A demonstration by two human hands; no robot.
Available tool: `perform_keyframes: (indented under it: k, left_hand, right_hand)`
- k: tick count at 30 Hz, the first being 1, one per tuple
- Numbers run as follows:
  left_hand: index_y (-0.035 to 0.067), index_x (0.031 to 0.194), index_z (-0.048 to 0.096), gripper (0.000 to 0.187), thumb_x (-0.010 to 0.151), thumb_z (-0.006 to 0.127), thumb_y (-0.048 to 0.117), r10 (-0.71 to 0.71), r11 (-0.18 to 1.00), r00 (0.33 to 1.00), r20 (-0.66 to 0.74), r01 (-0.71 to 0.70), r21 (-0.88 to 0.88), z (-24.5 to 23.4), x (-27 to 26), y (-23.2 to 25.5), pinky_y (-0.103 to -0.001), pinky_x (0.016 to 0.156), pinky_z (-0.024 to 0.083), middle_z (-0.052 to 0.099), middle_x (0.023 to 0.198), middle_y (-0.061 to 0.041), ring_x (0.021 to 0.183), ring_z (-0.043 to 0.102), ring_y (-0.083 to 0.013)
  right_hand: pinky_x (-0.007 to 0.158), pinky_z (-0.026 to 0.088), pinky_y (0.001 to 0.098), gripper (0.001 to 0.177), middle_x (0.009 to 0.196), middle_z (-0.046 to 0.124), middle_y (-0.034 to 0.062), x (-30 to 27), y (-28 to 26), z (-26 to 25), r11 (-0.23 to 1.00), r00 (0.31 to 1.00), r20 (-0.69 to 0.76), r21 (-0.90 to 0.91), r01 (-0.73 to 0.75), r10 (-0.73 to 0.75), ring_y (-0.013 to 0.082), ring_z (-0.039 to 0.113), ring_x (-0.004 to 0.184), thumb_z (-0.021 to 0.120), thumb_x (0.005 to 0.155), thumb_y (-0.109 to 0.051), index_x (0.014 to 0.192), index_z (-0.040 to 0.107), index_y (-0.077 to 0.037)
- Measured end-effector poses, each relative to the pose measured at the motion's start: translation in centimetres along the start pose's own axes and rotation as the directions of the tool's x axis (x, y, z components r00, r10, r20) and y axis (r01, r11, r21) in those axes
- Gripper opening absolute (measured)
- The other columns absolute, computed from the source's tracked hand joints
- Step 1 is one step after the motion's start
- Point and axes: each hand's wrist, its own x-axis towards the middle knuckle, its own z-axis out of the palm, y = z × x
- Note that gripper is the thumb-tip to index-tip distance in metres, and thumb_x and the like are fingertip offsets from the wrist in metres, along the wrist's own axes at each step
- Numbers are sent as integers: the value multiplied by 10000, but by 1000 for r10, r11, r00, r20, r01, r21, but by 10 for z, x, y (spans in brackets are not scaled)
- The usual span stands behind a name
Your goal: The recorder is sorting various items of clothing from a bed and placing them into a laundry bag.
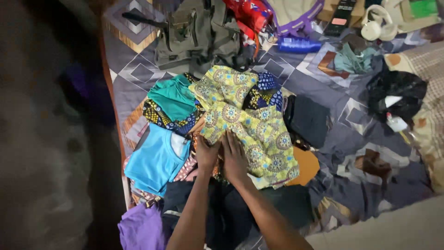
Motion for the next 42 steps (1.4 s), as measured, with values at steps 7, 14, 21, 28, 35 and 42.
perform_keyframes:
  k: [7,14,21,28,35,42]
  left_hand:
    - [23,1154,662,382,831,821,151,384,905,923,28,-382,187,26,-21,125,-359,710,554,710,978,-108,812,662,-200]
    - [67,1323,565,392,966,727,69,48,845,833,551,260,-468,104,-38,181,-348,717,521,644,1080,-76,859,614,-179]
    - [109,1398,487,572,909,774,36,238,464,731,639,493,-736,171,-59,221,-399,912,569,652,1234,-95,1116,647,-226]
    - [-38,1492,386,685,981,773,203,-29,959,942,334,120,-257,153,-50,123,-377,1008,488,572,1315,-120,1204,576,-272]
    - [-35,1333,578,443,940,670,146,16,985,976,216,22,-171,85,-65,37,-330,861,531,699,1118,-122,1009,650,-196]
    - [-50,1205,645,331,939,717,134,189,981,971,-146,-180,71,16,-46,1,-371,872,533,685,1079,-197,990,655,-255]
  right_hand:
    - [1099,317,540,795,1540,380,267,22,34,-11,998,976,-216,43,51,-41,437,365,1407,639,928,-349,1556,277,-21]
    - [848,545,405,442,1226,632,134,29,99,-84,684,877,-217,712,-159,429,250,639,1047,493,1130,-224,1527,488,-28]
    - [1069,540,443,530,1498,539,236,39,118,-199,995,848,-528,104,11,46,448,546,1374,625,995,58,1505,528,-51]
    - [1071,562,406,634,1538,563,163,14,115,-136,934,955,-101,260,-246,279,343,607,1357,548,933,84,1527,498,-133]
    - [1147,379,510,867,1652,283,237,-34,88,-61,942,949,179,171,-291,260,448,344,1453,746,912,-110,1602,222,-78]
    - [1142,398,468,886,1636,293,174,-13,24,-59,925,896,391,219,-312,209,401,335,1462,741,904,-137,1611,207,-125]
